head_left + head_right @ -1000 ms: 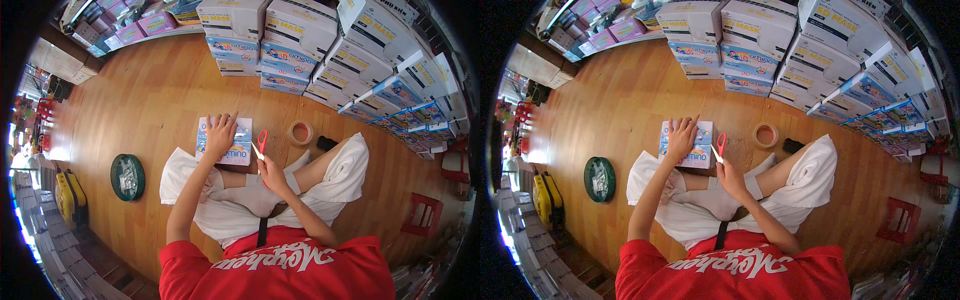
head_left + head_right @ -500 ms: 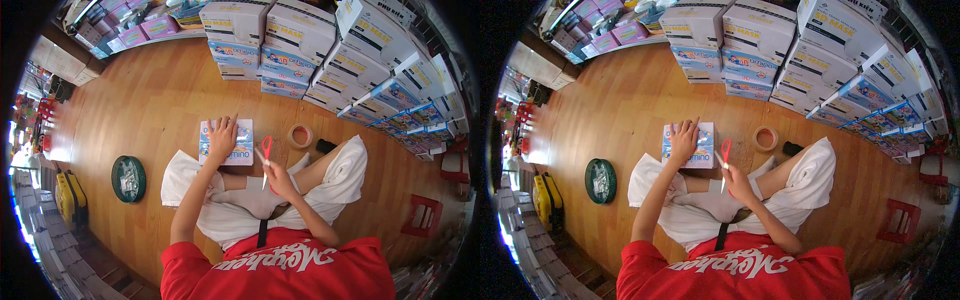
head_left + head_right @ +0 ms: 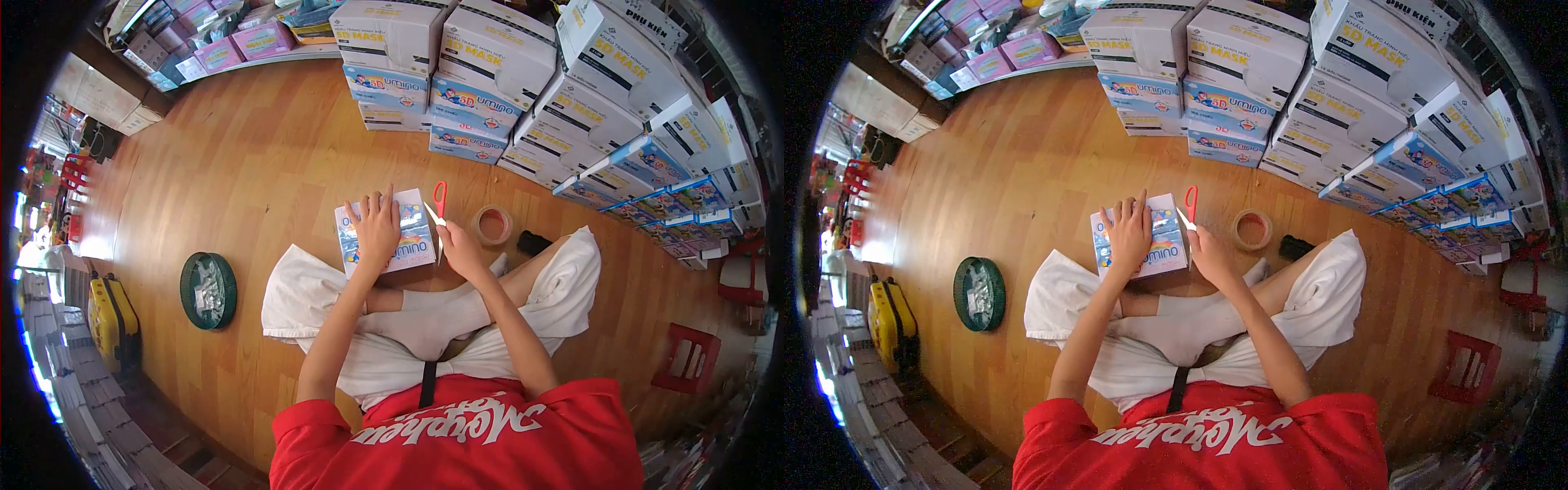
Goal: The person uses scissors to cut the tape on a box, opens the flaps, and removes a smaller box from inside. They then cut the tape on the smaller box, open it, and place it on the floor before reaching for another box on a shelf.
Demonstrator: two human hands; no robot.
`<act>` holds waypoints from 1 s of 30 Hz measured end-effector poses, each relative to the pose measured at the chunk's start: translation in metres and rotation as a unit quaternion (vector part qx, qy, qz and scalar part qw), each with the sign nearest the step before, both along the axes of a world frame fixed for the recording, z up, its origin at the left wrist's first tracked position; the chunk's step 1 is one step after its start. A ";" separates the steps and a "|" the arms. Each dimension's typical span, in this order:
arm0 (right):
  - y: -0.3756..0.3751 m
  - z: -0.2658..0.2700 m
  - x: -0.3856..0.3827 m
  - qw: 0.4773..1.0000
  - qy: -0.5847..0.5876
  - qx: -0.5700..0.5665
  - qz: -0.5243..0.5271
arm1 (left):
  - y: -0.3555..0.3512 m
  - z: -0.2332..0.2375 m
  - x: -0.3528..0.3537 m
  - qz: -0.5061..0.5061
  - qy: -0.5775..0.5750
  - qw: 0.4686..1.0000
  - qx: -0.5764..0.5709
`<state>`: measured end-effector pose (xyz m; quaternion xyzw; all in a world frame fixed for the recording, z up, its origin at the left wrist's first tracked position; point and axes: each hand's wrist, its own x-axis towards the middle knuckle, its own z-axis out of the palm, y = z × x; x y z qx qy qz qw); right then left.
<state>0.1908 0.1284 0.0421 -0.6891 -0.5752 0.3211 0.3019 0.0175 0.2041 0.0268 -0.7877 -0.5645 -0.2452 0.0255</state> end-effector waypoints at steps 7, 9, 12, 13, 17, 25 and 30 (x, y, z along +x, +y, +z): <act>-0.002 0.010 -0.003 0.999 -0.032 0.006 0.007 | 0.000 0.000 0.000 0.001 -0.005 1.000 -0.003; -0.001 0.007 -0.003 0.999 -0.044 0.012 0.004 | 0.000 0.001 0.000 -0.003 -0.008 1.000 -0.003; -0.001 0.008 -0.002 0.999 -0.041 0.016 0.010 | -0.001 0.002 0.000 -0.004 -0.007 1.000 -0.008; -0.001 0.010 -0.002 0.998 -0.054 0.013 0.016 | -0.001 0.002 0.000 -0.004 -0.007 1.000 -0.007; -0.002 0.014 0.000 0.995 -0.094 0.007 0.038 | -0.001 0.001 -0.001 -0.005 -0.006 1.000 -0.003; -0.005 0.018 -0.005 0.984 -0.167 0.022 0.062 | -0.001 0.001 0.001 0.002 -0.004 1.000 0.007; -0.024 0.005 -0.010 0.983 -0.177 0.031 0.049 | 0.000 -0.001 0.001 0.006 0.005 1.000 0.011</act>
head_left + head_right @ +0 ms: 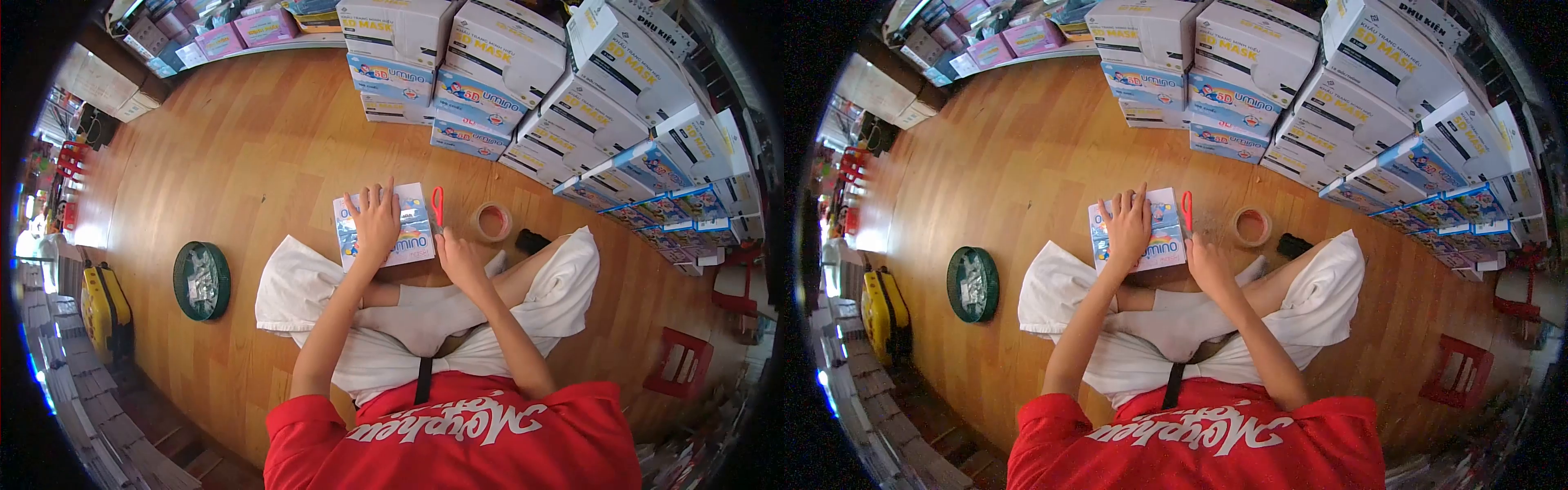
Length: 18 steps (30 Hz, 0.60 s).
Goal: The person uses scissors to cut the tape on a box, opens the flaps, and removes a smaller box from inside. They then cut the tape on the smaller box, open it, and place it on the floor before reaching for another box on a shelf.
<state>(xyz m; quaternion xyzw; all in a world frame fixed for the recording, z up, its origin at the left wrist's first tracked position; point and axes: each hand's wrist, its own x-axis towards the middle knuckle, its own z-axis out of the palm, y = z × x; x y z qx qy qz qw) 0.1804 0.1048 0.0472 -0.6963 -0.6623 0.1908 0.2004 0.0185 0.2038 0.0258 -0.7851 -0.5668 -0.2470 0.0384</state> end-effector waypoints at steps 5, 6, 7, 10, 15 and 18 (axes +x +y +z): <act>-0.018 0.005 -0.003 1.000 -0.013 -0.008 0.007 | -0.001 0.000 0.000 0.001 0.003 1.000 0.003; -0.022 0.006 -0.003 0.999 -0.035 -0.006 0.008 | 0.000 0.000 0.000 0.002 0.003 1.000 0.005; -0.025 0.007 -0.003 0.999 -0.035 -0.011 0.008 | 0.000 0.000 0.000 0.001 0.002 1.000 0.003; -0.034 0.013 -0.004 0.999 -0.034 -0.030 0.009 | -0.001 0.000 -0.001 0.001 0.000 1.000 0.000; -0.044 0.015 -0.003 0.999 -0.024 -0.040 -0.005 | -0.001 0.001 0.000 -0.002 -0.008 1.000 -0.005; -0.043 0.019 -0.002 1.000 0.001 -0.029 -0.006 | -0.001 0.000 0.000 -0.003 -0.010 1.000 -0.003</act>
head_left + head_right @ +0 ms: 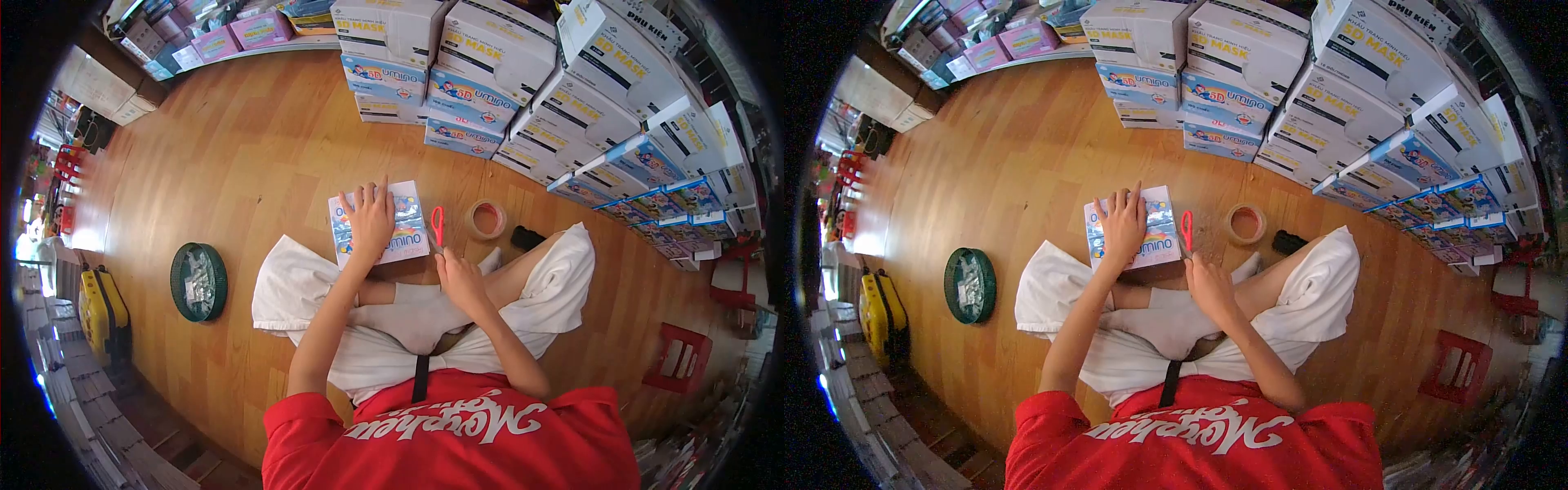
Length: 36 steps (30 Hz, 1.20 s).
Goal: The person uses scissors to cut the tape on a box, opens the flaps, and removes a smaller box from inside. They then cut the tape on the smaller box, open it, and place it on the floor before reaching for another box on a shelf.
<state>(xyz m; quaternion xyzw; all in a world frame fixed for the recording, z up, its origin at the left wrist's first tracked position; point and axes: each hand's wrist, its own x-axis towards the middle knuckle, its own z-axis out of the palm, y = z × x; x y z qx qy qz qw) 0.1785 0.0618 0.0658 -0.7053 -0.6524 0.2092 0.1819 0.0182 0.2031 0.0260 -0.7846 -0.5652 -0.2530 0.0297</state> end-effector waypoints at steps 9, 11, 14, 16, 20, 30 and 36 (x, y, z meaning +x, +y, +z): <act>0.037 -0.001 0.002 0.999 0.037 0.001 -0.021 | 0.000 -0.001 -0.001 -0.003 0.003 1.000 -0.002; 0.047 -0.003 0.000 0.999 0.032 0.009 -0.021 | 0.000 -0.003 -0.001 -0.004 0.003 1.000 0.000; 0.051 -0.004 -0.005 0.999 0.026 0.004 -0.023 | 0.001 -0.001 -0.002 -0.003 0.004 1.000 -0.002; 0.051 -0.004 -0.005 0.999 0.024 -0.002 -0.023 | 0.000 -0.001 -0.002 -0.002 0.003 1.000 -0.005; 0.050 -0.004 -0.005 0.999 0.028 -0.002 -0.019 | 0.001 -0.001 -0.002 -0.003 0.005 1.000 -0.006; 0.015 0.000 0.002 1.000 0.017 0.004 -0.004 | -0.002 0.002 0.002 -0.017 0.002 1.000 0.004; -0.023 -0.004 -0.020 0.991 0.132 0.003 -0.001 | -0.001 0.000 0.001 -0.021 -0.005 1.000 -0.005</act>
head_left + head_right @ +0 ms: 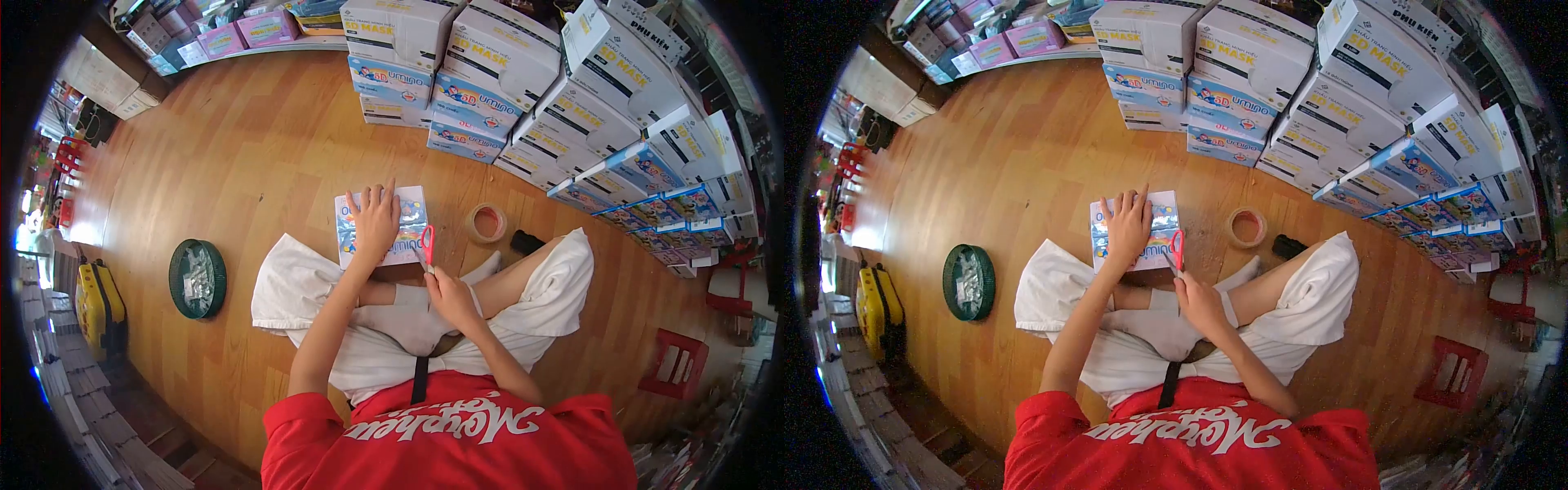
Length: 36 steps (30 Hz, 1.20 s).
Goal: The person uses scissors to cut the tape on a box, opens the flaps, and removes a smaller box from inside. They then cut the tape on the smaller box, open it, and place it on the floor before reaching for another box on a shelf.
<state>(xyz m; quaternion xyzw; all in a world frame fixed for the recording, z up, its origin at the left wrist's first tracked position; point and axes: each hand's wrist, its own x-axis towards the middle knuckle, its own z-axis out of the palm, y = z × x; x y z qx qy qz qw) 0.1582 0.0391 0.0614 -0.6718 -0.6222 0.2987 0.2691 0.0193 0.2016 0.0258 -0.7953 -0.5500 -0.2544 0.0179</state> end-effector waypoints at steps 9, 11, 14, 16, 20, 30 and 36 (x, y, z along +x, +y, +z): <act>-0.004 0.023 0.053 0.992 0.047 -0.022 -0.113 | -0.006 0.044 -0.026 -0.156 -0.033 0.982 -0.100; -0.005 0.012 0.064 0.990 0.066 -0.018 -0.120 | 0.002 0.043 -0.040 -0.196 -0.019 0.972 -0.130; -0.009 0.011 0.066 0.989 0.087 -0.034 -0.113 | 0.020 0.028 -0.055 -0.240 -0.007 0.968 -0.078; -0.011 0.016 0.059 0.991 0.082 -0.043 -0.100 | 0.031 0.041 -0.051 -0.227 0.014 0.969 -0.102; -0.014 0.017 0.054 0.992 0.106 -0.039 -0.061 | 0.054 0.080 -0.040 -0.164 0.033 0.974 -0.155; -0.014 0.030 0.062 0.992 0.108 -0.053 -0.045 | 0.129 0.061 -0.019 -0.072 0.025 0.951 -0.300; -0.015 0.034 0.060 0.992 0.111 -0.053 -0.037 | 0.123 0.027 -0.009 -0.063 0.005 0.996 -0.062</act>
